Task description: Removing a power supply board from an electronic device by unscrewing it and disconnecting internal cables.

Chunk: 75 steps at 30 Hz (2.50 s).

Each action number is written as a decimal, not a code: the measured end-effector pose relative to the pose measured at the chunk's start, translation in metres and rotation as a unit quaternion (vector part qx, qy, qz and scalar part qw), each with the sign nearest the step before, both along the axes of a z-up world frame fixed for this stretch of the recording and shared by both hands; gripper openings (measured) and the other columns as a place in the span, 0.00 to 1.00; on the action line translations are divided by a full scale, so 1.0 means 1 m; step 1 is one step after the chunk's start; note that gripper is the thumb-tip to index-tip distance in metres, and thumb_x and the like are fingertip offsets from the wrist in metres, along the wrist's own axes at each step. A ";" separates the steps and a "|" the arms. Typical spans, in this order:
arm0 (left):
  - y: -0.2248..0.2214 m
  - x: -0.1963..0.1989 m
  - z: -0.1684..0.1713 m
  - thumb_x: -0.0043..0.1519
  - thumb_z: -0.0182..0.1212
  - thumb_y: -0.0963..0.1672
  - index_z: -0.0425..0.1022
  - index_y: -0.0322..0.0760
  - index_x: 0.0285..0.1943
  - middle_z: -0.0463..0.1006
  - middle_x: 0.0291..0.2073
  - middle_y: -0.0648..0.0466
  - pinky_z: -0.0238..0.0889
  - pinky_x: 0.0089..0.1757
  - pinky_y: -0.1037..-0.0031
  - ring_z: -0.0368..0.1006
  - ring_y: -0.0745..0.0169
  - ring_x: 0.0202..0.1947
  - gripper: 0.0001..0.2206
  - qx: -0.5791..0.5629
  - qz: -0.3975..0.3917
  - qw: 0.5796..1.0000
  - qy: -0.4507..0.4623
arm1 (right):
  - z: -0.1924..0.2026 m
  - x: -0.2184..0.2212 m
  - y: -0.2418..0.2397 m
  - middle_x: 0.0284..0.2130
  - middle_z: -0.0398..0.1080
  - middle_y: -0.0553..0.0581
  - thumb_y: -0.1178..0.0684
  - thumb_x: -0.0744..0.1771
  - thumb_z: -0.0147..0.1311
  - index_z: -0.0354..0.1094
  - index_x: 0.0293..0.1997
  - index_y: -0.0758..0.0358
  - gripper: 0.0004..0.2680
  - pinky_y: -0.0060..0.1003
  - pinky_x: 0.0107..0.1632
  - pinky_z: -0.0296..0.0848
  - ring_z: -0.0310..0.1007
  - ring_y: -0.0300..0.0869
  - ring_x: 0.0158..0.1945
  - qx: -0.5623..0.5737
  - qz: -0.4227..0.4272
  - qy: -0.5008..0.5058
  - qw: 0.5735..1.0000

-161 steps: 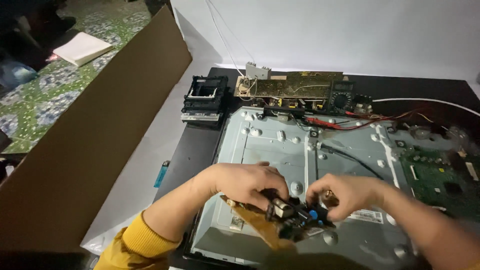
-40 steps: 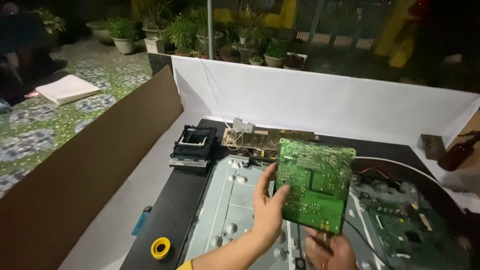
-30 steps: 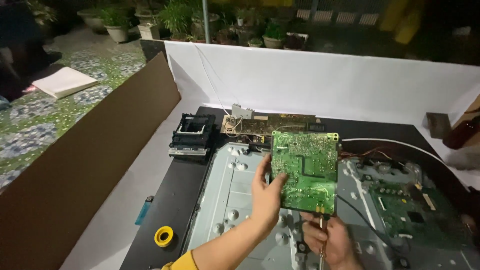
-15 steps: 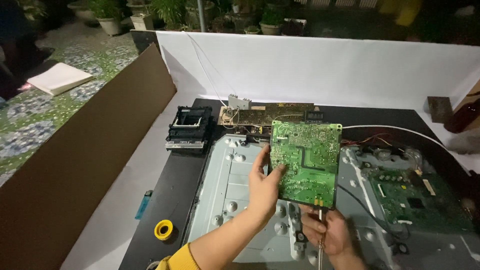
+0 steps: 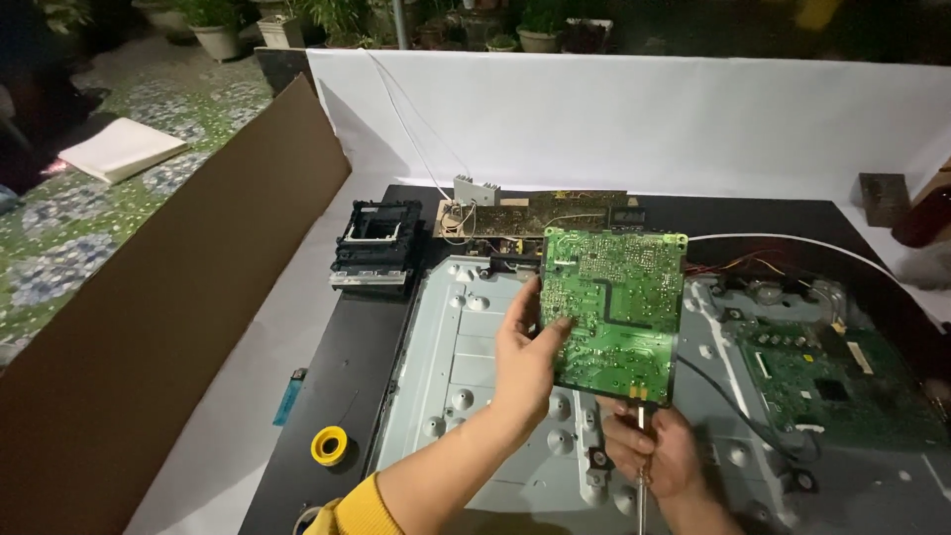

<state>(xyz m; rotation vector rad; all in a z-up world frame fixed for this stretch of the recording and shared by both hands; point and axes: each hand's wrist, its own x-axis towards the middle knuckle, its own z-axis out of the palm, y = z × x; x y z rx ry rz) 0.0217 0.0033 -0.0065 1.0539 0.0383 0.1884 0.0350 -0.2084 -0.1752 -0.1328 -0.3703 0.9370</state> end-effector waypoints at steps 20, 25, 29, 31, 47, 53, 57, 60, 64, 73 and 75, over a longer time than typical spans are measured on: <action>0.004 -0.006 -0.015 0.52 0.63 0.38 0.61 0.40 0.74 0.62 0.72 0.46 0.58 0.64 0.59 0.57 0.52 0.72 0.36 -0.021 -0.047 0.997 0.051 | 0.026 -0.048 0.021 0.36 0.58 0.52 0.52 0.71 0.46 0.55 0.47 0.63 0.07 0.23 0.17 0.54 0.47 0.26 0.16 0.006 -0.130 0.007 0.991; 0.006 -0.006 -0.013 0.51 0.65 0.38 0.59 0.39 0.75 0.62 0.74 0.46 0.59 0.65 0.59 0.58 0.51 0.73 0.38 0.019 -0.041 0.998 0.047 | 0.017 -0.043 0.016 0.32 0.57 0.47 0.49 0.71 0.47 0.54 0.39 0.61 0.09 0.27 0.17 0.54 0.46 0.29 0.15 -0.029 -0.114 0.020 0.993; 0.008 -0.013 -0.006 0.50 0.70 0.42 0.59 0.39 0.74 0.63 0.72 0.45 0.52 0.67 0.60 0.59 0.49 0.72 0.38 0.114 -0.019 0.993 0.007 | 0.013 -0.040 0.015 0.31 0.58 0.47 0.49 0.71 0.46 0.56 0.41 0.64 0.09 0.27 0.19 0.54 0.47 0.27 0.16 -0.033 -0.120 -0.015 0.992; 0.009 -0.017 -0.002 0.50 0.70 0.44 0.58 0.40 0.74 0.62 0.73 0.45 0.45 0.69 0.58 0.56 0.48 0.74 0.39 0.163 -0.009 0.987 -0.005 | 0.008 -0.036 0.011 0.36 0.58 0.46 0.47 0.70 0.48 0.56 0.42 0.65 0.11 0.28 0.19 0.55 0.48 0.27 0.17 -0.042 -0.135 -0.036 0.989; 0.007 -0.023 0.022 0.34 0.71 0.58 0.16 0.49 0.79 0.25 0.80 0.45 0.30 0.69 0.48 0.27 0.47 0.80 0.69 0.263 -0.054 0.963 0.003 | 0.080 -0.022 0.025 0.17 0.58 0.53 0.45 0.71 0.44 0.63 0.36 0.68 0.14 0.30 0.14 0.48 0.50 0.35 0.12 -0.233 -0.276 -0.230 0.904; 0.010 -0.006 -0.007 0.37 0.71 0.60 0.04 0.52 0.74 0.20 0.79 0.43 0.33 0.69 0.54 0.27 0.50 0.80 0.71 0.177 -0.080 0.978 -0.080 | 0.092 -0.012 0.022 0.17 0.58 0.59 0.52 0.72 0.41 0.63 0.50 0.71 0.10 0.37 0.18 0.53 0.55 0.43 0.14 -0.367 -0.323 -0.233 0.840; 0.013 0.004 -0.026 0.37 0.72 0.63 0.02 0.54 0.73 0.12 0.77 0.38 0.22 0.69 0.54 0.18 0.48 0.79 0.73 0.088 -0.093 0.974 -0.185 | 0.117 -0.012 0.026 0.16 0.68 0.61 0.50 0.69 0.50 0.65 0.57 0.66 0.13 0.36 0.20 0.57 0.63 0.43 0.16 -0.524 -0.280 -0.261 0.761; 0.014 0.000 -0.013 0.42 0.74 0.65 0.06 0.49 0.76 0.23 0.79 0.37 0.26 0.69 0.42 0.29 0.39 0.79 0.72 0.025 -0.047 0.961 -0.273 | 0.130 -0.012 0.038 0.18 0.60 0.57 0.48 0.68 0.52 0.65 0.55 0.67 0.14 0.35 0.21 0.58 0.65 0.44 0.15 -0.563 -0.290 -0.309 0.710; 0.022 0.010 -0.037 0.43 0.69 0.65 0.12 0.49 0.70 0.27 0.72 0.41 0.30 0.64 0.46 0.32 0.43 0.72 0.64 0.110 -0.058 0.947 -0.298 | 0.164 -0.020 0.045 0.11 0.67 0.59 0.49 0.66 0.55 0.66 0.58 0.63 0.16 0.35 0.21 0.60 0.63 0.42 0.14 -0.605 -0.253 -0.375 0.655; 0.042 0.027 -0.097 0.51 0.51 0.65 0.40 0.49 0.46 0.47 0.42 0.56 0.47 0.44 0.67 0.46 0.61 0.43 0.32 0.447 -0.107 0.807 -0.370 | 0.225 -0.039 0.068 0.28 0.78 0.59 0.65 0.61 0.68 0.80 0.49 0.59 0.14 0.34 0.23 0.72 0.72 0.42 0.20 -0.744 -0.158 -0.339 0.553; 0.046 0.032 -0.110 0.53 0.45 0.65 0.50 0.49 0.38 0.54 0.31 0.62 0.53 0.37 0.74 0.51 0.67 0.33 0.26 0.546 -0.121 0.733 -0.388 | 0.228 -0.040 0.068 0.27 0.78 0.57 0.62 0.61 0.72 0.81 0.44 0.62 0.10 0.32 0.26 0.70 0.72 0.41 0.21 -0.735 -0.148 -0.357 0.558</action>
